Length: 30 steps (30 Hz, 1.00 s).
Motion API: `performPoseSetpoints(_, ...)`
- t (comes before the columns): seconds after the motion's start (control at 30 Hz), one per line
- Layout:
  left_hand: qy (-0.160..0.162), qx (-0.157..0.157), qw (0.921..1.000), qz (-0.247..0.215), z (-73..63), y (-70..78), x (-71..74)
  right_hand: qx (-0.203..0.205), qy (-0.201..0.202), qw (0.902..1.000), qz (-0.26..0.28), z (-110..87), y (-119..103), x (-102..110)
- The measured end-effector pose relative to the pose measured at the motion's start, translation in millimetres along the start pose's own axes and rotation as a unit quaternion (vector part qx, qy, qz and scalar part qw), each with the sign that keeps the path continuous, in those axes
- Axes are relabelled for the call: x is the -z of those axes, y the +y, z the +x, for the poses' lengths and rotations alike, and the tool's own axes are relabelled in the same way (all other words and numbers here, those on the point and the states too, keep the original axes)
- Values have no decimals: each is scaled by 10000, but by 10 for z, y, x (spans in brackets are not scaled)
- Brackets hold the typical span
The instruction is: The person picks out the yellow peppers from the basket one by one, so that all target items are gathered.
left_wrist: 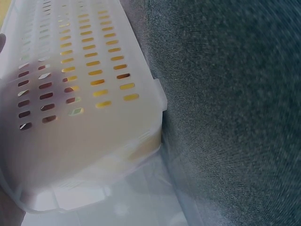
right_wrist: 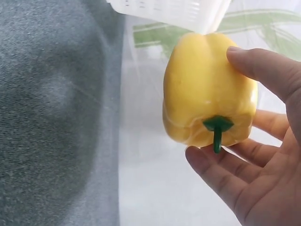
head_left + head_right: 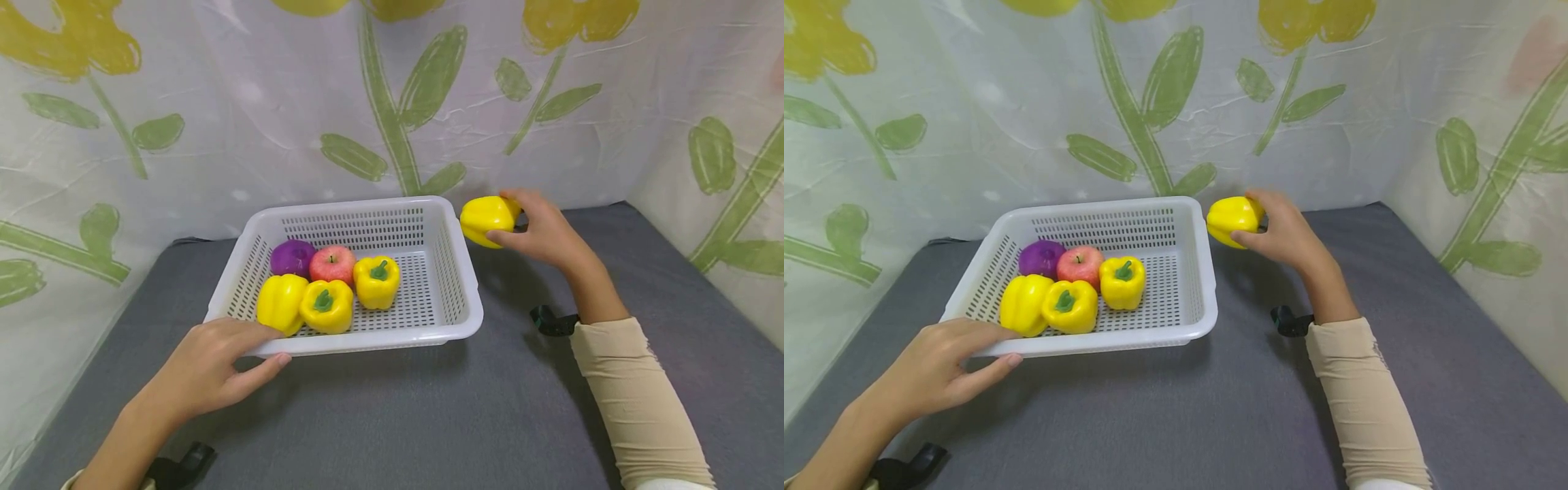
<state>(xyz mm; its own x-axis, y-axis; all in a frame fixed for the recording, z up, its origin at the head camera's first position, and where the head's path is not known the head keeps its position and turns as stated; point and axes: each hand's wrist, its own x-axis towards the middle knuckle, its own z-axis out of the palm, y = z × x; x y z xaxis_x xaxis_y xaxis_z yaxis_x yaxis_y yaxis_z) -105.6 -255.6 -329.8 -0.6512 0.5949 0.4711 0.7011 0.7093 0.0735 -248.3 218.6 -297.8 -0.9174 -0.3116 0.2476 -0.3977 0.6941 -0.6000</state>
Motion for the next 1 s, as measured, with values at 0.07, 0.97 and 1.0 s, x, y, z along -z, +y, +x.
performPoseSetpoints(0.07, -37, 48, 10000, 25, 2, 7, 1, 28, -13, 10000, -82, 11, 33, -27)
performPoseSetpoints(0.97, 30, 38, 10000, 64, -6, 0, -11, -362, -598, 9971, -308, 34, 163, -130)
performPoseSetpoints(1.0, 35, 37, 10000, 61, -6, 0, -11, -335, -608, 9971, -300, 35, 164, -134)
